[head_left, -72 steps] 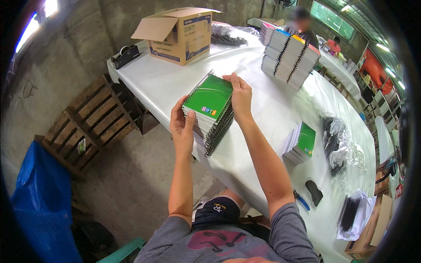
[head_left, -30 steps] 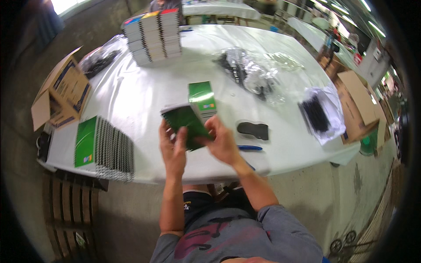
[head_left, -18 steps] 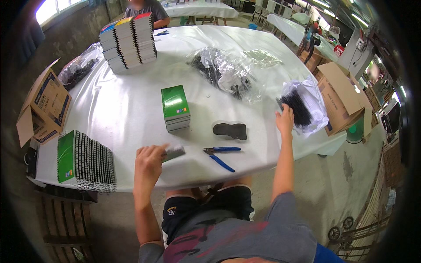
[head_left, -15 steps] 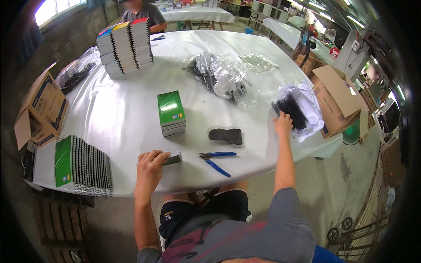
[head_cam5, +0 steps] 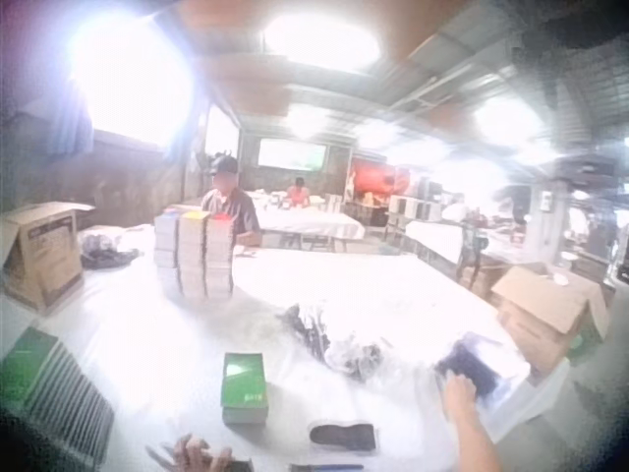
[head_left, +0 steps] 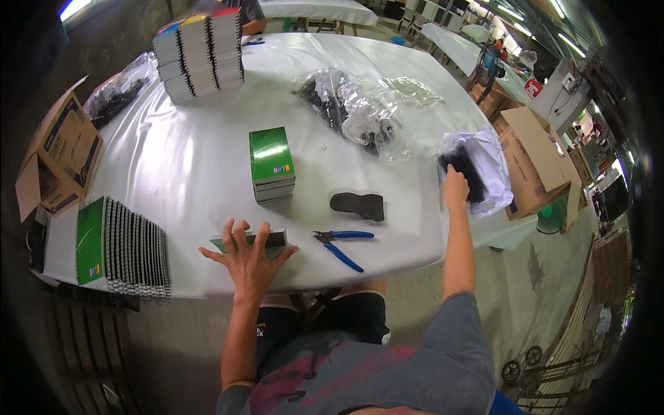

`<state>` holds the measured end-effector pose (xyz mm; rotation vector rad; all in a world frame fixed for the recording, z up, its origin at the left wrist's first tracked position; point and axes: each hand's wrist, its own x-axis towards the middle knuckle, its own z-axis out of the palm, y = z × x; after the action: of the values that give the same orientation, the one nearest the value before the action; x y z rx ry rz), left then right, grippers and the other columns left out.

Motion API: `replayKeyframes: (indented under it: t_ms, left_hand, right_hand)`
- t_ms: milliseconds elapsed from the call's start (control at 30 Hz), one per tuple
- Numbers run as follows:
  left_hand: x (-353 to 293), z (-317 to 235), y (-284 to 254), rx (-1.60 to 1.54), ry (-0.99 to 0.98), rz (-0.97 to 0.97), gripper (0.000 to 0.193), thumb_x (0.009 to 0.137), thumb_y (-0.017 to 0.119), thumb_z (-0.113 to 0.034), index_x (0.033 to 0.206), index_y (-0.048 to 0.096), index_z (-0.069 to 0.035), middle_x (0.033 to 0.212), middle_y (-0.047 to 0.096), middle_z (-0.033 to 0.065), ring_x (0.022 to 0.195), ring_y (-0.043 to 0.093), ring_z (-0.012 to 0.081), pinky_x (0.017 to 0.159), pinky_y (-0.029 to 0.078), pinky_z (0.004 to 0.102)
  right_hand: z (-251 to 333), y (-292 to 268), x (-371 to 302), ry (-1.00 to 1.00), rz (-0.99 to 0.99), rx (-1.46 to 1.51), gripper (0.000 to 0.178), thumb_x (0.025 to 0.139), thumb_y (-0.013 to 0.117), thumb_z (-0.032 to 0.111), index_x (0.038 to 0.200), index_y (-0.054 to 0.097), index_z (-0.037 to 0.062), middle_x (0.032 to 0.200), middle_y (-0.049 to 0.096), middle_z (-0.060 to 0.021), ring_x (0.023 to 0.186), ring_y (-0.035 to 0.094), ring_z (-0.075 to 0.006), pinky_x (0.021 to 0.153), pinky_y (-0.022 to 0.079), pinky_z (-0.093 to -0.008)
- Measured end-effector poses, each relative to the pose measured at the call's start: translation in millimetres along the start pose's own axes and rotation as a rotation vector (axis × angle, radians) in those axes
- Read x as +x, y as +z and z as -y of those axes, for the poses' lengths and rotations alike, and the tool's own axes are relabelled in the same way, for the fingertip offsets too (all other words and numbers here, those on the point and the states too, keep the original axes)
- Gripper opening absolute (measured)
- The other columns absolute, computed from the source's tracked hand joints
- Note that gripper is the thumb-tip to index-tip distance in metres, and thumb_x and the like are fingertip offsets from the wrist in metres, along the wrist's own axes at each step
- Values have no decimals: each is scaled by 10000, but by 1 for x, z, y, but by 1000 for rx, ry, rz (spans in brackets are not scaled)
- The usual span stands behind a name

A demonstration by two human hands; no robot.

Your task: The person repeatedly picks up a green notebook and a black spiral binding, inserts the binding into the notebook's holes, and uses pliers to crimp the ends. The finished notebooks are stacked on the table.

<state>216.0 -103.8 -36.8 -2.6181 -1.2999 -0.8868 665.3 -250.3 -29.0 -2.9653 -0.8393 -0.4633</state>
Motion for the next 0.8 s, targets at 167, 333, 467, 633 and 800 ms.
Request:
replayKeyframes:
  t_ms: [167,333,467,633,800]
  left_hand:
    - [3,3,14,-70,-51,-150,611,526,801,-543,925,536,-165,1001,424,85,1027,391,274,863,274,545]
    - [8,5,28,-78,-59,-314,487,530,805,-441,784,510,-150,957,454,65,955,406,272,821,291,482]
    - [5,6,24,-146,-45,-336,516,534,796,-464,815,498,-150,966,447,64,945,397,277,829,282,501]
    - [1,14,25,-164,-30,-315,525,538,794,-467,814,495,-134,981,463,69,945,405,285,815,286,494]
    - [2,7,14,-180,-29,-368,498,538,798,-446,796,507,-135,929,482,53,954,403,284,819,284,510]
  right_hand:
    - [5,-14,-7,-34,-96,150,477,839,472,22,1301,414,125,1054,571,-197,965,584,-387,788,492,-472]
    - [14,-25,-10,32,116,123,491,831,397,49,1295,412,207,1164,557,-187,1048,537,-430,876,431,-515]
    - [-7,-5,-13,-47,141,185,400,822,441,8,1190,534,137,1096,613,-185,1028,580,-356,856,462,-442]
    - [-17,15,0,-211,100,323,280,805,533,-10,1062,623,53,979,662,-162,952,630,-313,824,484,-375]
    - [-24,13,3,-208,-132,344,274,813,541,-2,1065,630,62,932,675,-156,892,650,-311,802,487,-372]
